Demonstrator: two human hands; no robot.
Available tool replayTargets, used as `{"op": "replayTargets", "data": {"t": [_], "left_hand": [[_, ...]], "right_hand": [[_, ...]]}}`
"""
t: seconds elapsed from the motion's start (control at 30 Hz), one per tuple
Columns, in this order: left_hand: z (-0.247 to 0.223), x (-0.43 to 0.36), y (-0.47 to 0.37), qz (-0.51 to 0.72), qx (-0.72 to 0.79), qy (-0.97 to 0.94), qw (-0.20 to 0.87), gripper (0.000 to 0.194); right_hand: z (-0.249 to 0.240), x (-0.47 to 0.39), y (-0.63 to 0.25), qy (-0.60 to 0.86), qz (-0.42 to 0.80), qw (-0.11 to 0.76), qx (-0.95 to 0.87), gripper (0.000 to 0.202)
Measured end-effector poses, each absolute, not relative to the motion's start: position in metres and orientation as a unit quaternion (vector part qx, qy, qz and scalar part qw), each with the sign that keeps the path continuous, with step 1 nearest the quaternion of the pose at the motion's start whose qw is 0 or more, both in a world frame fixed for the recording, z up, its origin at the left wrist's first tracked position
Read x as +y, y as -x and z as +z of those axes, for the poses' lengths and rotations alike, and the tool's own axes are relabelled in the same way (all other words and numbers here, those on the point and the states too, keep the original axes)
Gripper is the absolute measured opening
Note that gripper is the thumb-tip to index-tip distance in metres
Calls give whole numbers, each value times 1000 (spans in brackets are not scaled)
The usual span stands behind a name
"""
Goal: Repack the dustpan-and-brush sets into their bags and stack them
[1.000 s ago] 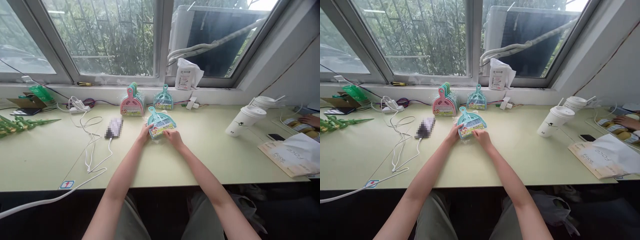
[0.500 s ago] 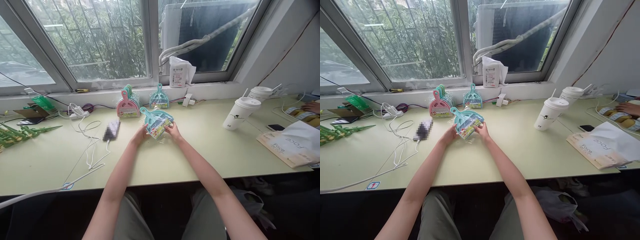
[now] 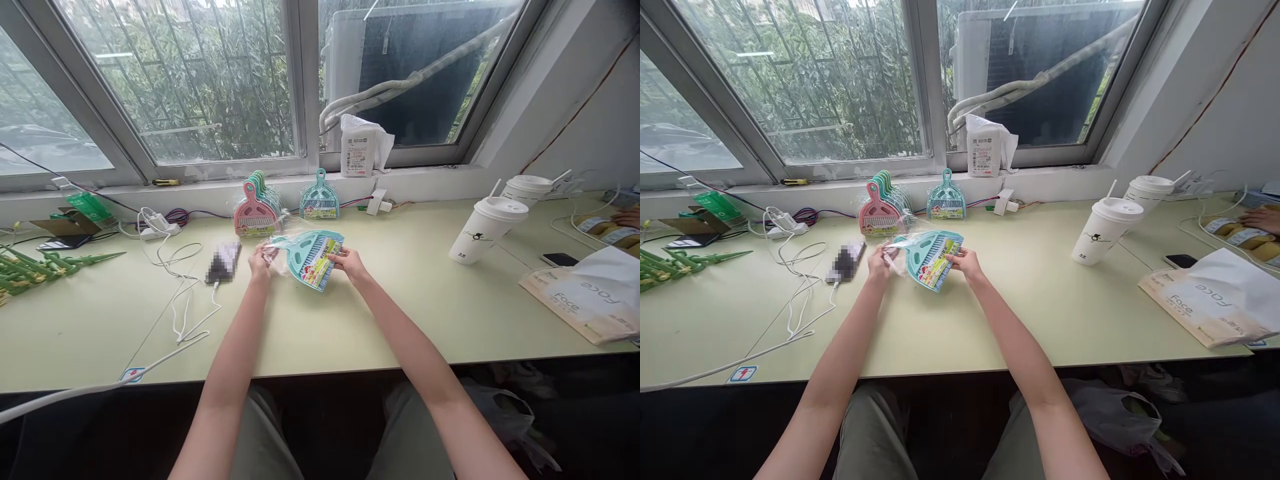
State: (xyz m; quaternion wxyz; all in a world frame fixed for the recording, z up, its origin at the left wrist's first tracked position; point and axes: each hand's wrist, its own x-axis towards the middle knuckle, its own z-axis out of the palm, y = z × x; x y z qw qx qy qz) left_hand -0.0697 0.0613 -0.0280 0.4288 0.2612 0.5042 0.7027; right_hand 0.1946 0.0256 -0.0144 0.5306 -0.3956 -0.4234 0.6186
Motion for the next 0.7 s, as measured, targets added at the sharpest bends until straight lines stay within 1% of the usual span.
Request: {"op": "replayTargets", "data": {"t": [0.07, 0.17, 0.2, 0.27, 0.3, 0.33, 0.37, 0.4, 0.47, 0.5, 0.53, 0.6, 0.63, 0.7], "left_hand": [[-28, 61, 86, 712, 575, -222, 337, 32], [-27, 55, 101, 671, 677, -228, 200, 34], [-25, 51, 101, 657, 696, -247, 152, 41], [-20, 43, 92, 635, 710, -299, 44, 62], [-16, 39, 84, 624, 706, -335, -8, 69], [-13, 35, 75, 621, 689, -371, -33, 69], [-9, 32, 63, 629, 660, -409, -18, 65], [-6, 30, 52, 640, 625, -445, 39, 59], [-5, 29, 28, 638, 551, -475, 251, 52], [-7, 29, 18, 611, 519, -465, 375, 53], [-9, 29, 8, 577, 491, -452, 471, 54], [-17, 28, -5, 554, 464, -422, 548, 52], [-20, 28, -9, 557, 463, -411, 554, 50], [-25, 27, -12, 571, 478, -393, 539, 47]], "right_hand": [[-14, 28, -202, 395, 614, 550, -406, 21], [-15, 32, -214, 403, 601, 590, -358, 19], [-16, 33, -217, 408, 597, 600, -343, 19], [-18, 34, -219, 417, 589, 609, -328, 20], [-19, 34, -217, 418, 588, 610, -328, 21], [-20, 34, -215, 415, 588, 609, -331, 21], [-21, 32, -211, 410, 591, 609, -335, 21], [-22, 31, -207, 401, 595, 609, -340, 21], [-21, 29, -199, 375, 606, 609, -348, 21], [-19, 28, -196, 361, 611, 609, -354, 20], [-17, 27, -195, 352, 615, 605, -364, 19], [-11, 29, -201, 370, 620, 564, -402, 14], [-8, 30, -208, 399, 619, 523, -429, 14], [-3, 35, -227, 475, 599, 440, -471, 22]]}}
